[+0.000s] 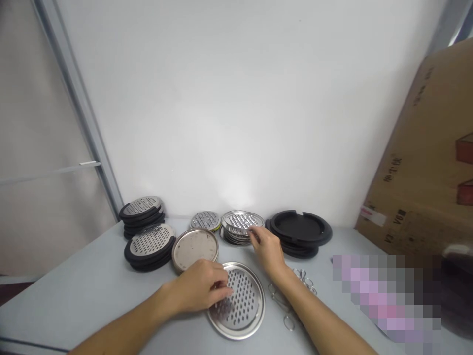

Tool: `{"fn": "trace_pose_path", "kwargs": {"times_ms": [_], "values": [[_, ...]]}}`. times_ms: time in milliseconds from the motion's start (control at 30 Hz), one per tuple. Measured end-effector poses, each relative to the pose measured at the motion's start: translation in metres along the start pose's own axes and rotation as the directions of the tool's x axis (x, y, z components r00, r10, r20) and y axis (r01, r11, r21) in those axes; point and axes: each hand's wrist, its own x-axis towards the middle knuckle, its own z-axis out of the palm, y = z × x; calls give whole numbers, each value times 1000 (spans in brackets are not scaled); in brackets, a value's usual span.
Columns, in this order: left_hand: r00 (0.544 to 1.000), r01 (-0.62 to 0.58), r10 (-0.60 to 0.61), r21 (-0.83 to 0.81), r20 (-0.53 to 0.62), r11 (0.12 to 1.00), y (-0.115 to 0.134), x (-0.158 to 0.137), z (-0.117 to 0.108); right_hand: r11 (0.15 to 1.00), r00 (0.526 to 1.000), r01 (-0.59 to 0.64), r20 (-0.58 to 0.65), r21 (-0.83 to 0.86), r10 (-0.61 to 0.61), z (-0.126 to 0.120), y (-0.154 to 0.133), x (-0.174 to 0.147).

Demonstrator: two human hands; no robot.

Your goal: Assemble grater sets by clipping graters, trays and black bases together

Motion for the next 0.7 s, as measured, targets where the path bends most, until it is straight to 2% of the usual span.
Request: {"fn": "trace_pose_path", "kwargs": {"times_ms": [100,200,267,367,467,533,600,700], "values": [[998,40,-42,-35,-53,999,-2,1,-3,1000,998,31,-57,4,-31,-9,-8,0],[977,87,-100,-75,-189,993,-4,3,-7,997,989,72,-131,-3,-72,-21,-18,-1],[938,124,-152,-107,-311,986,-6,4,-10,997,985,74,-156,0,-73,-30,-25,-2],[853,160,-215,-155,-476,975,-7,6,-14,998,980,35,-197,52,-24,-43,-35,-5],[797,156,-231,-180,-557,971,-8,7,-18,982,970,-1,-238,187,46,-55,-40,-6],[790,146,-229,-189,-569,971,-7,7,-19,954,975,-66,-183,292,123,-61,-41,-7],[795,132,-228,-206,-562,970,-7,7,-20,899,976,-165,-65,406,208,-65,-40,-7],[802,115,-224,-225,-554,968,-4,6,-20,795,952,-297,107,529,285,-66,-41,-6]]}}
